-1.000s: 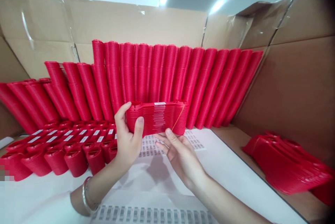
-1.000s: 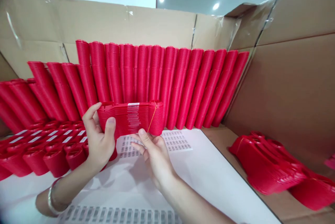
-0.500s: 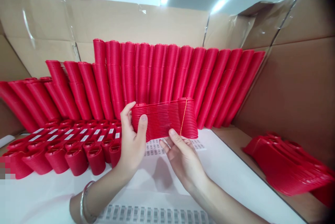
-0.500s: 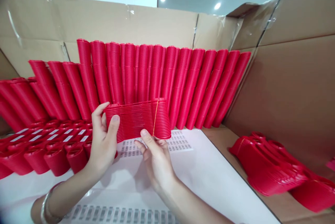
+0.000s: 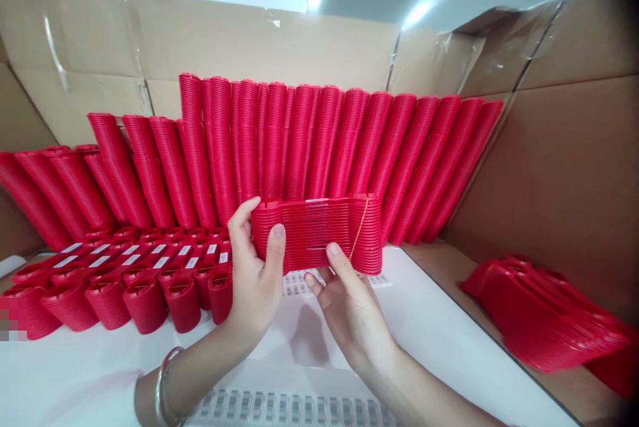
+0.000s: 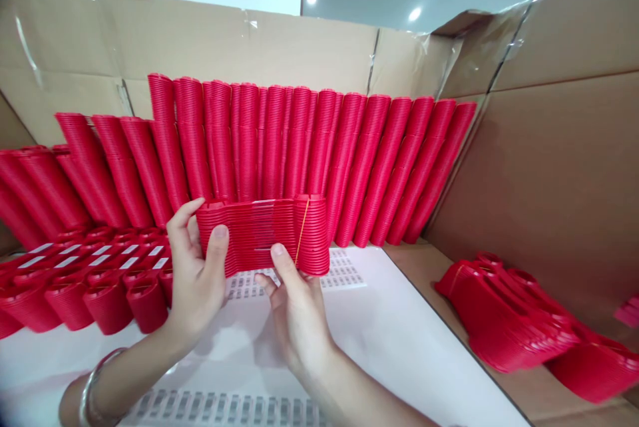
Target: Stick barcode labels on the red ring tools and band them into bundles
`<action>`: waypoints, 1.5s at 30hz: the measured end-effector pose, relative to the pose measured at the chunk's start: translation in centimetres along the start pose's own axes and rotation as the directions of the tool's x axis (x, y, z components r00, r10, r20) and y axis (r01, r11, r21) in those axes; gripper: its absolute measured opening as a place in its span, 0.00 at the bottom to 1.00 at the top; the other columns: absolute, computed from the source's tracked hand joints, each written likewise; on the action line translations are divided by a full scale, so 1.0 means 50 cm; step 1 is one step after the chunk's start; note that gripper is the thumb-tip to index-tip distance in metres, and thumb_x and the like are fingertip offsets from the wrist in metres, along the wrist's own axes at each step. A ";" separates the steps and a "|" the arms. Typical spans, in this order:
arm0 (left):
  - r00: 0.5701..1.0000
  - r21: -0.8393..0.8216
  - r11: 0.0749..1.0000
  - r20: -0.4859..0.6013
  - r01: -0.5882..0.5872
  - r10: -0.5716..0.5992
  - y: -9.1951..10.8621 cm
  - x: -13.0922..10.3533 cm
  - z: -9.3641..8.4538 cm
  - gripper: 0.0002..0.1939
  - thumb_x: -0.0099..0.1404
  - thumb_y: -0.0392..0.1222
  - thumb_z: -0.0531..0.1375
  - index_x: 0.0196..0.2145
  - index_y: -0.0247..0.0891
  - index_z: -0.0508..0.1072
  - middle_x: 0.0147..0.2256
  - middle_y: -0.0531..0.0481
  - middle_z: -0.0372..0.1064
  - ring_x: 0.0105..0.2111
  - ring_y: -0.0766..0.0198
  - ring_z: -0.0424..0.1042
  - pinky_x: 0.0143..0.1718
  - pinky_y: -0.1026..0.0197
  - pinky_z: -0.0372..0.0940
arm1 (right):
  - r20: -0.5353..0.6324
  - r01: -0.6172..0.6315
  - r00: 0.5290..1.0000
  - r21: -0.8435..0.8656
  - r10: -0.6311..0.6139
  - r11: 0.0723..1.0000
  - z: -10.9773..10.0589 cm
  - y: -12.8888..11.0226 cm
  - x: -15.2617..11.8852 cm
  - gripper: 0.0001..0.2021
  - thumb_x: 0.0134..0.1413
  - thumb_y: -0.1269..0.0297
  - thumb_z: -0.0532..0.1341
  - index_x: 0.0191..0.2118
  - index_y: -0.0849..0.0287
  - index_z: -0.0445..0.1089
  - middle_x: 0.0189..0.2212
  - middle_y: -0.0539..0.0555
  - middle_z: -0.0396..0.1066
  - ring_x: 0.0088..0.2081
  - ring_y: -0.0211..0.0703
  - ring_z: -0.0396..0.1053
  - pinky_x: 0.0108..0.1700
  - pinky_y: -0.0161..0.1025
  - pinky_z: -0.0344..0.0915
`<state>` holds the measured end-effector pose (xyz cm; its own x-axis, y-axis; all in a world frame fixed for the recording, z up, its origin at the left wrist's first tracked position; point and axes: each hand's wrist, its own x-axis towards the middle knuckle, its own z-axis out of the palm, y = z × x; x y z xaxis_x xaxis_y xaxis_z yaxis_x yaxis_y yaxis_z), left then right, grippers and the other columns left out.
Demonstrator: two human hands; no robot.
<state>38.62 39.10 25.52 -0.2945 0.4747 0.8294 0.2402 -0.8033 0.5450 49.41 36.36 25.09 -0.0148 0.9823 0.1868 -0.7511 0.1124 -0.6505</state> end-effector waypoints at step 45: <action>0.996 -0.031 0.995 -0.006 -0.093 0.093 -0.010 0.027 -0.017 0.18 0.66 0.40 0.56 0.53 0.41 0.58 0.49 0.45 0.58 0.49 0.56 0.60 0.51 0.53 0.58 | 0.211 0.065 0.976 -0.081 -0.047 0.995 -0.033 0.008 0.020 0.06 0.46 0.65 0.65 0.25 0.61 0.69 0.22 0.49 0.65 0.25 0.32 0.62 0.30 0.31 0.60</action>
<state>37.30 39.81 26.24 -0.2767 0.3960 0.8755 0.2376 -0.8546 0.4617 50.19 37.63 23.79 -0.1182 0.9223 0.3678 -0.6943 0.1880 -0.6947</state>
